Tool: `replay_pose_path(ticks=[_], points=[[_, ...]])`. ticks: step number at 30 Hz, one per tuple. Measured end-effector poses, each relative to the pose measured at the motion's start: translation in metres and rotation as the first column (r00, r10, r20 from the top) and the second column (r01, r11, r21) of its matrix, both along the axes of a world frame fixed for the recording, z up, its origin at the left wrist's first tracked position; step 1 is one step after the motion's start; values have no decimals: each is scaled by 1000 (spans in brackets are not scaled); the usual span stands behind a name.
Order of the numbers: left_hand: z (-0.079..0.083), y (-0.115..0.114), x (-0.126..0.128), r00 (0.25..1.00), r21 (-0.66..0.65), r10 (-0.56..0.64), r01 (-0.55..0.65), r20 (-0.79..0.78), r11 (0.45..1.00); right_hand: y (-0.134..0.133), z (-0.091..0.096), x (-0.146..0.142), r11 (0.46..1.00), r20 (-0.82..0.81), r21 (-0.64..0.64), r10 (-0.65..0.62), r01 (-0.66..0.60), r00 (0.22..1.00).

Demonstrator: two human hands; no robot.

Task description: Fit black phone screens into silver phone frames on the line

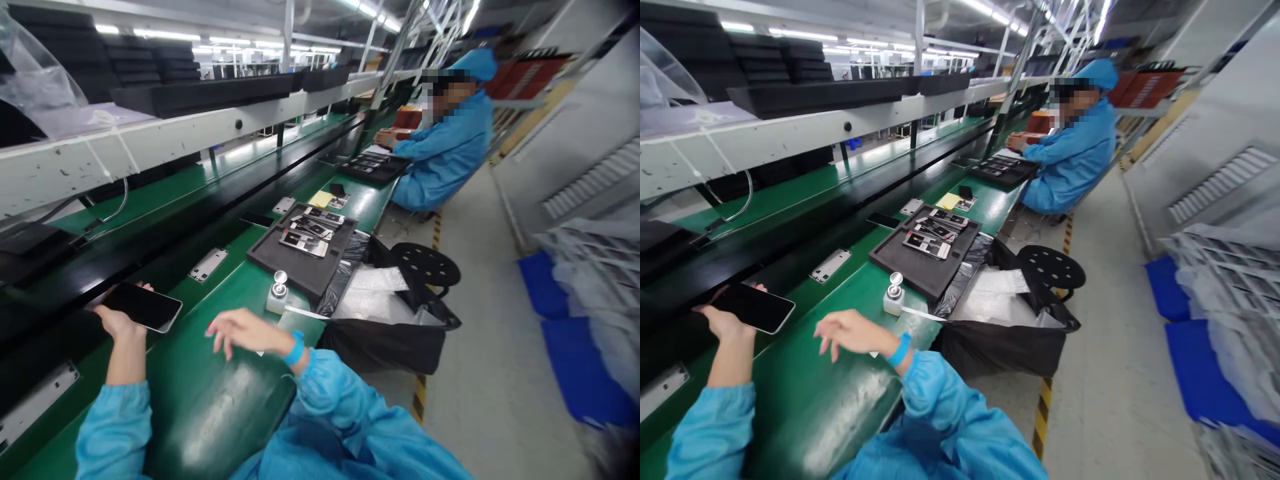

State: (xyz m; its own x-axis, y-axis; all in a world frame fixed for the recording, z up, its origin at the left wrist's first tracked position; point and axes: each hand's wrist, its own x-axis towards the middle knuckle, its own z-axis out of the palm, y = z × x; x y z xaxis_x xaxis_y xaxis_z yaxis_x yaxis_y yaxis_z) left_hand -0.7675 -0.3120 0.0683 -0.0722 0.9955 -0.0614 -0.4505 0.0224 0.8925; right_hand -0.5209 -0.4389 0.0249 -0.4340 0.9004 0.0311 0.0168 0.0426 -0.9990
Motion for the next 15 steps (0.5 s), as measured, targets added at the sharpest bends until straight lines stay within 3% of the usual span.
replay_pose_path(ticks=[1, 2, 3, 6, 9, 12, 15], points=[[-2, 14, 2, 993, -51, 72, -77, -95, 996, -1, 3, 29, 980, 90, 105, -181, 172, 979], [-3, 25, 7, 970, -90, 150, -169, -192, 981, 0, 7, 60, 906, 202, 218, -406, 363, 891], [-3, 33, 12, 938, -116, 200, -241, -284, 964, 2, 10, 91, 844, 241, 266, -527, 467, 815], [1, 45, 31, 842, -141, 207, -315, -499, 939, 13, 11, 174, 652, 312, 365, -758, 665, 572], [12, 48, 49, 701, -58, 214, -343, -680, 938, 25, 1, 223, 513, 405, 431, -845, 742, 349], [28, 58, 75, 581, 63, 201, -249, -789, 966, 36, -18, 240, 491, 507, 467, -830, 735, 232], [38, 79, 125, 497, 132, 128, -27, -858, 991, 45, -39, 244, 535, 596, 487, -781, 691, 185]])
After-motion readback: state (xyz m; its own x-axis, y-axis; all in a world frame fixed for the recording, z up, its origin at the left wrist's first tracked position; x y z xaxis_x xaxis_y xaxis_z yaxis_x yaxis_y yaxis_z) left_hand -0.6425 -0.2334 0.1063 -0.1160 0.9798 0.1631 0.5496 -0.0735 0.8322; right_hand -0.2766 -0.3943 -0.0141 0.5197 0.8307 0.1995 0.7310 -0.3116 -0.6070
